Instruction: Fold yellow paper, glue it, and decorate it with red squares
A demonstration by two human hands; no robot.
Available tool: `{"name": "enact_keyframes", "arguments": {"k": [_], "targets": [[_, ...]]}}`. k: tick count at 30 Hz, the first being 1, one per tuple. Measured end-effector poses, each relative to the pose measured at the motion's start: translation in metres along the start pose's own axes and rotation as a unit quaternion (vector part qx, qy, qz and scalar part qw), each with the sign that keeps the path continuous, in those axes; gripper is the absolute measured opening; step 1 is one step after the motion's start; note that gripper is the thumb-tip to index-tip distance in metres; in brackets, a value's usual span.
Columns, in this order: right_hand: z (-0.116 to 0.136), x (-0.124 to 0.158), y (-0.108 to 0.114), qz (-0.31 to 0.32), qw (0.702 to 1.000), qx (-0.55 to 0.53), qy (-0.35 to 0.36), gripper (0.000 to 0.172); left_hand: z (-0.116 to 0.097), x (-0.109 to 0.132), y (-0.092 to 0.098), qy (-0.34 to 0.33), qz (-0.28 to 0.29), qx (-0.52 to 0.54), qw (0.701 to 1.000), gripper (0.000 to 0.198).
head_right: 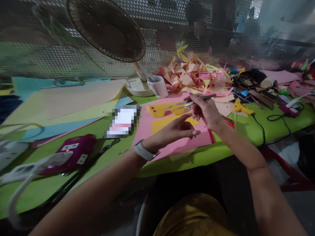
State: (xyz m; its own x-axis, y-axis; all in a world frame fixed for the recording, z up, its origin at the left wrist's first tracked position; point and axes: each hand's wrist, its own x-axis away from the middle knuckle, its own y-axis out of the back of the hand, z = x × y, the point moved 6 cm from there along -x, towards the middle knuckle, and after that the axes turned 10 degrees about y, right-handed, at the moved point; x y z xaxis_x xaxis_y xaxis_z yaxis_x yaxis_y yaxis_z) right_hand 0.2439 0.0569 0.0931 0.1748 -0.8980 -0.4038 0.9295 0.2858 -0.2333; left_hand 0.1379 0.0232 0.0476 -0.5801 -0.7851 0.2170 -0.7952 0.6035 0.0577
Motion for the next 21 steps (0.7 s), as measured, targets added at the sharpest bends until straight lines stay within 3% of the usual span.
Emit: {"name": "enact_keyframes", "arguments": {"k": [2,5,10,13,16,18,21], "targets": [[-0.002,0.001,-0.008,0.024,1.000,0.003,-0.011,0.039,-0.004,-0.006,-0.007,-0.033,0.022,0.000,0.999,0.046],[-0.002,-0.005,0.008,0.008,0.999,0.038,-0.001,0.040,-0.012,0.009,-0.012,-0.102,0.025,-0.049,0.993,0.052],[0.001,-0.032,0.088,-0.145,0.981,0.121,0.054,0.032,0.001,0.061,-0.040,-0.072,0.230,-0.170,0.956,0.041],[-0.005,-0.040,0.123,-0.228,0.958,0.172,0.036,0.027,0.010,0.078,-0.039,-0.024,0.307,-0.178,0.935,0.029],[-0.010,-0.039,0.130,-0.223,0.953,0.205,0.026,0.026,0.010,0.075,-0.010,-0.006,0.258,-0.206,0.944,0.057],[-0.011,-0.037,0.122,-0.171,0.959,0.224,0.028,0.031,0.011,0.067,0.020,0.012,0.203,-0.223,0.953,0.053],[-0.011,-0.037,0.108,-0.087,0.960,0.266,0.019,0.049,0.012,0.053,0.080,0.029,0.006,-0.251,0.968,0.043]]}}
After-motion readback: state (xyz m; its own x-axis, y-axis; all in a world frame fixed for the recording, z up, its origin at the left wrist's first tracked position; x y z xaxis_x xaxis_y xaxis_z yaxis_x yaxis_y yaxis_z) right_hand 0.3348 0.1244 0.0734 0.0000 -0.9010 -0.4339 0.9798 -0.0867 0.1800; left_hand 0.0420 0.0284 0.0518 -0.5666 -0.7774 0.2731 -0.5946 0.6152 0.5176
